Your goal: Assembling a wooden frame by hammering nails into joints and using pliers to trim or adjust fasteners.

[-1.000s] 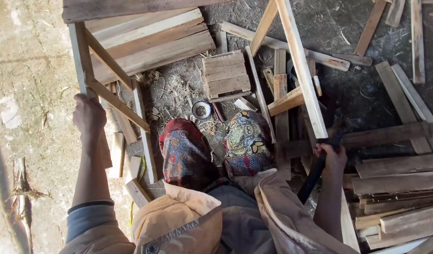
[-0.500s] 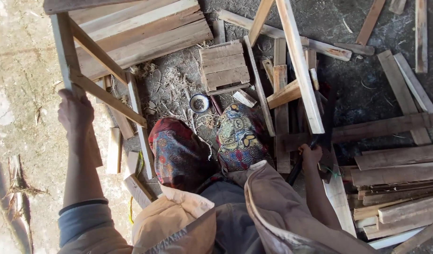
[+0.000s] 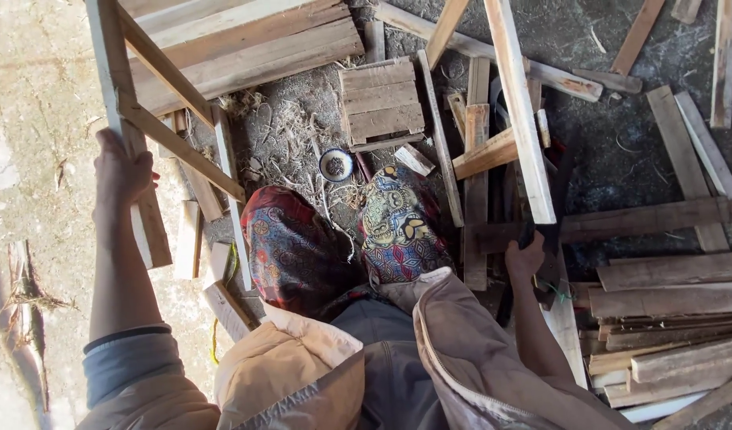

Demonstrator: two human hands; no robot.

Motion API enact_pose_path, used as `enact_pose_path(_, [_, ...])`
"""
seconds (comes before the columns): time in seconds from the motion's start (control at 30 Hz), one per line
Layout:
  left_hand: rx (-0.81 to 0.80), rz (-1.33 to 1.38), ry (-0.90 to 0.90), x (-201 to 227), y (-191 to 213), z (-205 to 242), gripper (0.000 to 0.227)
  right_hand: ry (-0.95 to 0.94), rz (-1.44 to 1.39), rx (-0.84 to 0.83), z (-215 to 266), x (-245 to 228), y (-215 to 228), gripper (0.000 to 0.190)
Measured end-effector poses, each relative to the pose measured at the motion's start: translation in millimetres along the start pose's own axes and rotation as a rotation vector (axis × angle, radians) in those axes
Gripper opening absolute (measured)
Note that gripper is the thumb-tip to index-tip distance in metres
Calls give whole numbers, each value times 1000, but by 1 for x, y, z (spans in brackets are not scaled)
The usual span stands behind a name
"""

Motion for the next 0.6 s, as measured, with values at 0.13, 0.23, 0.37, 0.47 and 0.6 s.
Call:
enact_pose_path(0.13, [10, 84, 22, -10, -3, -2, 32, -13, 301, -37, -4, 10, 7, 57])
enact_pose_path(0.23, [60, 86, 6, -10, -1, -3, 30, 1, 369, -16, -2, 11, 1, 54])
enact_pose_path(0.37, [93, 2, 14, -28, -9, -14, 27, -15, 442, -27, 6, 3, -17, 52])
enact_pose_path(0.47, [107, 15, 27, -19, -7, -11, 24, 70, 434, -21, 14, -2, -27, 52])
enact_pose_path(0.6, [134, 17, 14, -15, -3, -6, 19, 106, 497, -8, 14, 9, -35, 55])
Point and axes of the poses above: each hand's wrist, its own z-axis away from the middle knuckle, its own y-axis out of the back of the hand, x = y × z, the point moved 8 cm from there along -z, towards the middle knuckle, and after that the axes turned 8 degrees about -z, right-handed, at the moved point
